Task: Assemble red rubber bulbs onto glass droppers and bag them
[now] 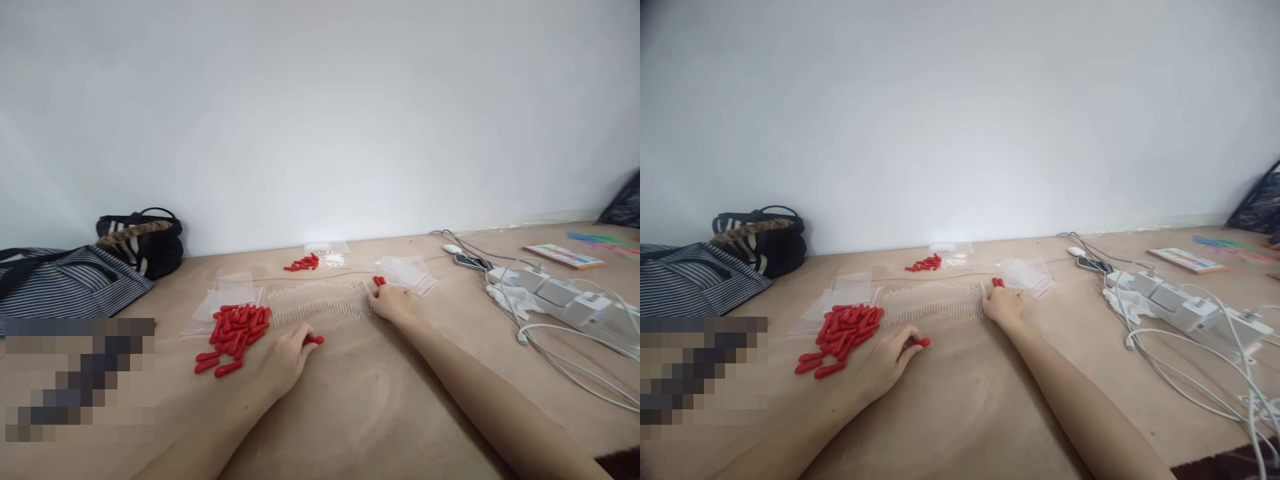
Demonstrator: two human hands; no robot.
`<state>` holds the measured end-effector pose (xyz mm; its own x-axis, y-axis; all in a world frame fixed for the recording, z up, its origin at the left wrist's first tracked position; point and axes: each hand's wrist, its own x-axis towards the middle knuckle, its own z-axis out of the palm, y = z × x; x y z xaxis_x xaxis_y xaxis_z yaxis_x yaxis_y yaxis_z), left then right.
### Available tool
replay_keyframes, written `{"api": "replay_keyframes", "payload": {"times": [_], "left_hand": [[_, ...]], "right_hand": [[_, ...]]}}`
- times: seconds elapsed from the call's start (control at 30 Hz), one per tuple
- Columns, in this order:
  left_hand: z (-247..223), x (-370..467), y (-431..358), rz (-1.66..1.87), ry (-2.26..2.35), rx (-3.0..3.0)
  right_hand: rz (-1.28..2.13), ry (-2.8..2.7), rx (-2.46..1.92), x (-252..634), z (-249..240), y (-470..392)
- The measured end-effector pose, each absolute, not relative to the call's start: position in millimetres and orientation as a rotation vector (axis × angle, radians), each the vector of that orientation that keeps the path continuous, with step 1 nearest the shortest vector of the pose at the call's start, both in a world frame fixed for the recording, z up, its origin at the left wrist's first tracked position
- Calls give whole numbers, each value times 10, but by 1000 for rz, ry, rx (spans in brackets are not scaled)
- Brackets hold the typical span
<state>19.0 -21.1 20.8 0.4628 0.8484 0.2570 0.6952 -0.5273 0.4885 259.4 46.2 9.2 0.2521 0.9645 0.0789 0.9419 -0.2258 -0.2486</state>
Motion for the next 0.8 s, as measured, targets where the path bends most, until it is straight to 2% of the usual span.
{"api": "replay_keyframes", "payload": {"times": [0.23,0.43,0.5,0.8], "left_hand": [[151,199,-189,845,1125,2500],[192,171,-176,883,1395,2325],[199,157,-164,835,1449,2250],[147,109,-122,735,1485,2316]], "right_hand": [[36,-1816,-2154,2509,155,339],[-43,-2270,-1478,2430,114,39],[-12,-2338,-1372,2432,82,-2],[130,-2319,-1296,2474,19,33]]}}
